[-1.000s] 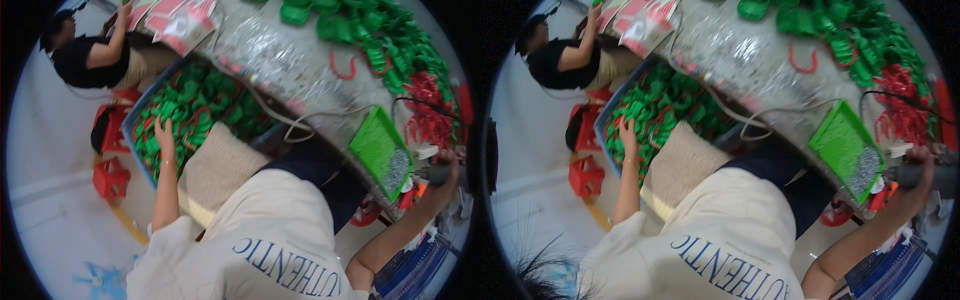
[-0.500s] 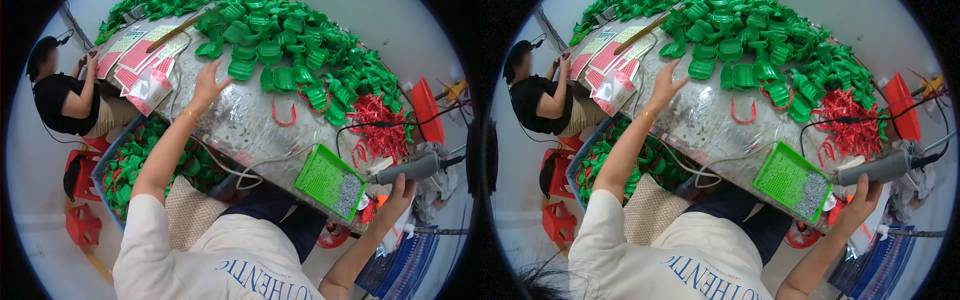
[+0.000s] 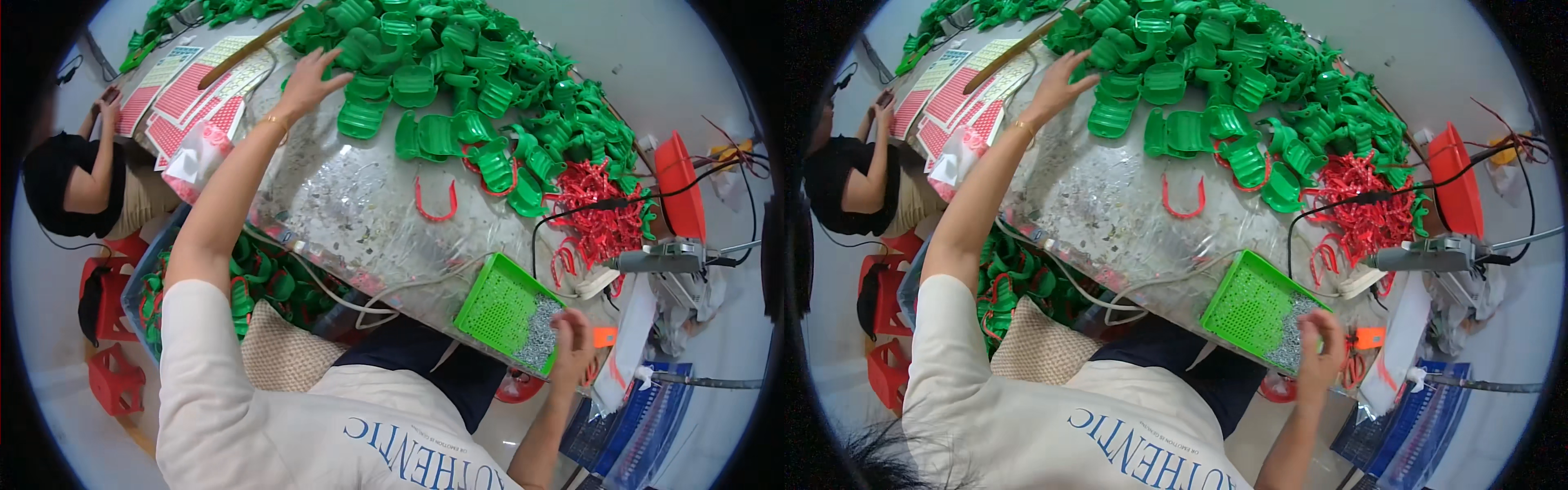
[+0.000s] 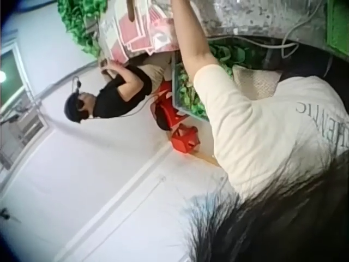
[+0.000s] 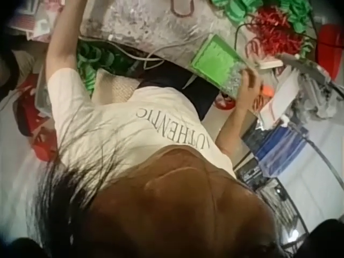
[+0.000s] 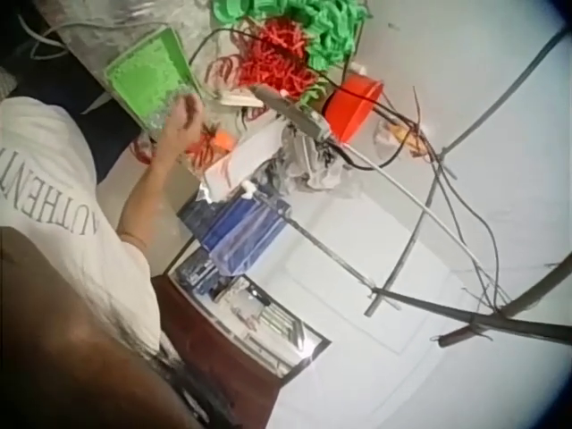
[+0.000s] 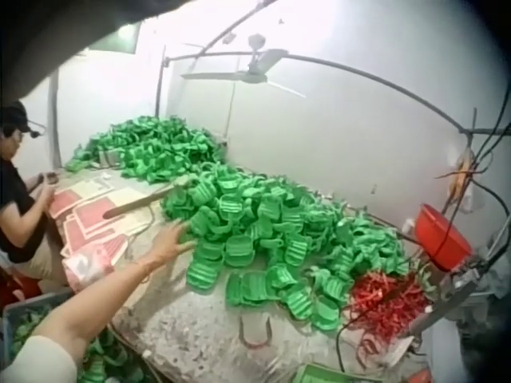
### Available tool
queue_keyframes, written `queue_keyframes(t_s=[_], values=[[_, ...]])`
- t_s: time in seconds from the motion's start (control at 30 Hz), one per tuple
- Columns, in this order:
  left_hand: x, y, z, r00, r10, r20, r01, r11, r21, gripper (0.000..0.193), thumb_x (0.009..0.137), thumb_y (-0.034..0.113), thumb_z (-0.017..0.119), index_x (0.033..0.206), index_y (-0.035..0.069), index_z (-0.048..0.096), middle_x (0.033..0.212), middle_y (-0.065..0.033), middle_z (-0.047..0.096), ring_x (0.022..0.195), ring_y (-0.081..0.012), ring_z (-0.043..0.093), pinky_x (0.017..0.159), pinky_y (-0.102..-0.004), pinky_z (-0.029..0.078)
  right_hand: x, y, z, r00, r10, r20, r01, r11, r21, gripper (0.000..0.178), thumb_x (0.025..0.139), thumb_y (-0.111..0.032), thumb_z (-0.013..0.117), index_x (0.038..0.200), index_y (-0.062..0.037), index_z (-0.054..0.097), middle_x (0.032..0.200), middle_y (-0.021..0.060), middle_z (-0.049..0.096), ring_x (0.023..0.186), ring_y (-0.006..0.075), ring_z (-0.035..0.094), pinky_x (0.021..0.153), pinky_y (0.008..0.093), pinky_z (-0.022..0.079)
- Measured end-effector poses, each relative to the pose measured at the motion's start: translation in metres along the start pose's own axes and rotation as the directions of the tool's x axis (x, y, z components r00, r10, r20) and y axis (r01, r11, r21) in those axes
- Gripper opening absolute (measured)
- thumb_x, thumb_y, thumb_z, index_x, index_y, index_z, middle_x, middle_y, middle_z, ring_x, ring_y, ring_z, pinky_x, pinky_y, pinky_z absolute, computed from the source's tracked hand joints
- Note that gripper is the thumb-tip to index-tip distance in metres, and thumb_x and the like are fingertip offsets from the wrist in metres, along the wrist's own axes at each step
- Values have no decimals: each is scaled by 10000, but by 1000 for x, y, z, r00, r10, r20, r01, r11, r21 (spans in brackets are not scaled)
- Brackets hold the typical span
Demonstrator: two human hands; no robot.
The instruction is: Assemble green plastic toy bases with red components using a power screwdriver.
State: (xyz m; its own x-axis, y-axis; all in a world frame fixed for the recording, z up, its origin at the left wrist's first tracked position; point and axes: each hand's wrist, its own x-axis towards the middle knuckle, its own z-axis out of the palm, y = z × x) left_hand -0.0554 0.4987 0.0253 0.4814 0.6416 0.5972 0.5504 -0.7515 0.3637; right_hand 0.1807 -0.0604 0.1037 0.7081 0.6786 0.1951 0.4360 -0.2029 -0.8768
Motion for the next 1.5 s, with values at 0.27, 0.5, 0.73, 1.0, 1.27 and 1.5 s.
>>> queue_keyframes(t_s=[0.27, 0.5, 0.73, 1.0, 1.27, 1.5], values=[[95, -31, 63, 911, -402, 89, 411, 904, -118, 976, 682, 726, 614, 1450, 192, 334, 1465, -298, 240, 1371, -400, 241, 1110, -451, 227, -28, 10, 12, 977, 17, 213, 46, 957, -287, 129, 837, 7, 595, 964, 19, 613, 843, 74, 645, 752, 127, 616, 705, 257, 488], [140, -40, 108, 922, -291, 255, 344, 919, -194, 880, 695, 697, 633, 1386, 189, 432, 1366, -244, 441, 1293, -367, 395, 1061, -428, 328, -29, 27, 18, 960, 222, 171, -183, 958, -219, 107, 805, 11, 638, 911, 17, 626, 846, 100, 644, 749, 170, 618, 695, 269, 482], [116, 50, 87, 809, -300, 506, 567, 624, -537, 705, 823, 426, 665, 1395, 129, 378, 1309, -156, 493, 1140, -309, 507, 897, -443, 450, -20, 35, 28, 961, 183, 208, -130, 961, -242, 109, 835, 4, 606, 942, 21, 618, 826, 83, 645, 745, 142, 630, 689, 250, 487], [53, 105, 81, 819, -193, 540, 506, 686, -523, 743, 743, 572, 671, 1302, 115, 498, 1257, -71, 508, 1164, -195, 467, 994, -311, 347, -24, 34, 30, 966, 151, 211, -111, 975, -191, 101, 838, 10, 599, 936, 24, 619, 818, 88, 642, 751, 143, 624, 706, 251, 480], [-18, 167, 47, 806, -109, 581, 512, 619, -595, 717, 766, 521, 677, 1298, 74, 502, 1233, -86, 516, 1147, -171, 472, 975, -288, 357, -10, 8, 46, 953, -76, 293, 131, 977, -171, 134, 830, -12, 625, 962, 15, 628, 846, 91, 643, 788, 173, 621, 736, 280, 479], [-48, 173, 35, 891, -121, 437, 371, 749, -549, 641, 850, 452, 630, 1321, 37, 498, 1250, -137, 559, 1163, -200, 512, 981, -294, 384, 36, -4, 123, 865, -363, 347, 459, 851, -254, 184, 764, -119, 702, 927, -43, 669, 863, 98, 607, 799, 244, 601, 713, 330, 478]])
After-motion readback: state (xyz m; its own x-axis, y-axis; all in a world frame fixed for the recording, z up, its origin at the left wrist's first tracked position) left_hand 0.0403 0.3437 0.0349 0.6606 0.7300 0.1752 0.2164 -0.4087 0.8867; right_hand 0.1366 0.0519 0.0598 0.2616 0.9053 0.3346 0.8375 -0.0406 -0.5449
